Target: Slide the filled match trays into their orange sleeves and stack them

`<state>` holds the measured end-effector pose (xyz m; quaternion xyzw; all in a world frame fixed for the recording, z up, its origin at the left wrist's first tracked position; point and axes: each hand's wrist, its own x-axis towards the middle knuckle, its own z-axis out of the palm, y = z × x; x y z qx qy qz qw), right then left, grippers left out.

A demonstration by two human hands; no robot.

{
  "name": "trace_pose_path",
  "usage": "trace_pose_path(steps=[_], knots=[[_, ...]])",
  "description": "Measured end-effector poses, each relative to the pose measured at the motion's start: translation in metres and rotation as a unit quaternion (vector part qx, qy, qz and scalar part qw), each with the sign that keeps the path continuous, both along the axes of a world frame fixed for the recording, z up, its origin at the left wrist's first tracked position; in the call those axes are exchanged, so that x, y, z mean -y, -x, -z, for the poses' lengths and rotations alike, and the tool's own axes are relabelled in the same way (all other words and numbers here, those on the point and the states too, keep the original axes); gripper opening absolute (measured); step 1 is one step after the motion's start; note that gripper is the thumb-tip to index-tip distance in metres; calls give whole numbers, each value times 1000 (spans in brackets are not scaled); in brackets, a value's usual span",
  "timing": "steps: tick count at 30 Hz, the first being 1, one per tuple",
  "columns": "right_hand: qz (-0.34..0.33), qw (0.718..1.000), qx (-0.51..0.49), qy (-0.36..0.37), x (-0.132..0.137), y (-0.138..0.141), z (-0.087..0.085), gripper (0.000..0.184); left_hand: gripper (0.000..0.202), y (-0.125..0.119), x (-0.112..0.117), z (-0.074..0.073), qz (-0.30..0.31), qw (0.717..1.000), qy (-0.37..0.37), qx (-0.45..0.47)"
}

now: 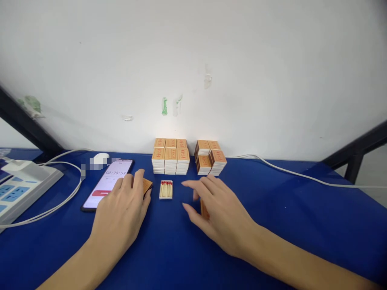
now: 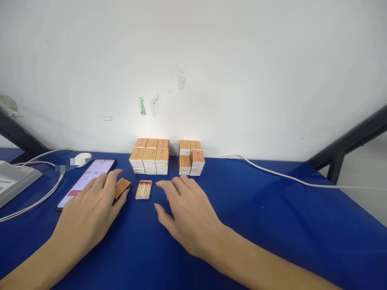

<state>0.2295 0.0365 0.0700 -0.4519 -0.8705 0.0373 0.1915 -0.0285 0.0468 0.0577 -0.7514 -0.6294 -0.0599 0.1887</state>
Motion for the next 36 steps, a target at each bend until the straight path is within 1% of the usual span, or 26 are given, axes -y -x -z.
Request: trace_pose_path(steps=[2, 5, 6, 8, 11, 13, 17, 19, 21, 24, 26, 28, 31, 33, 34, 36], knots=[[-5, 1000, 26, 15, -12, 19, -5, 50, 40, 1, 0, 1, 10, 1000, -3, 6], [8, 997, 64, 40, -25, 41, -6, 58, 40, 3, 0, 2, 22, 1000, -4, 19], [13, 996, 74, 48, -28, 46, -5, 57, 39, 4, 0, 2, 24, 999, -4, 25], [13, 994, 88, 63, -33, 50, -2, 50, 38, 6, -2, 3, 28, 999, -3, 39], [-5, 992, 94, 78, -35, 48, 0, 37, 42, 10, -4, 4, 32, 997, 0, 64], [-15, 992, 91, 82, -33, 43, 0, 35, 42, 12, -4, 5, 37, 996, 6, 81], [-42, 993, 81, 80, -17, 28, -6, 28, 28, 10, -2, 4, 54, 991, 29, 120], [-59, 993, 67, 83, -7, 18, -8, 30, 24, 8, 0, 5, 71, 986, 47, 143], [-62, 993, 50, 87, 3, 7, -7, 35, 22, 4, 2, 5, 97, 979, 68, 166], [-48, 992, 33, 110, 13, -11, -6, 39, 21, -4, 6, 5, 142, 951, 124, 244], [-45, 989, 21, 137, 17, -21, -6, 43, 21, -9, 9, 3, 163, 921, 179, 305], [-44, 986, 6, 160, 21, -29, -9, 47, 22, -12, 10, 0, 168, 895, 229, 344], [-49, 984, 1, 173, 28, -37, -13, 50, 25, -13, 10, -7, 183, 858, 304, 371], [-55, 985, 12, 166, 34, -40, -14, 54, 27, -13, 7, -14, 196, 834, 354, 375], [-56, 985, 18, 160, 37, -41, -14, 57, 28, -12, 5, -16, 199, 825, 371, 377], [-57, 988, 22, 144, 43, -43, -13, 63, 27, -11, 2, -21, 196, 817, 388, 380]])
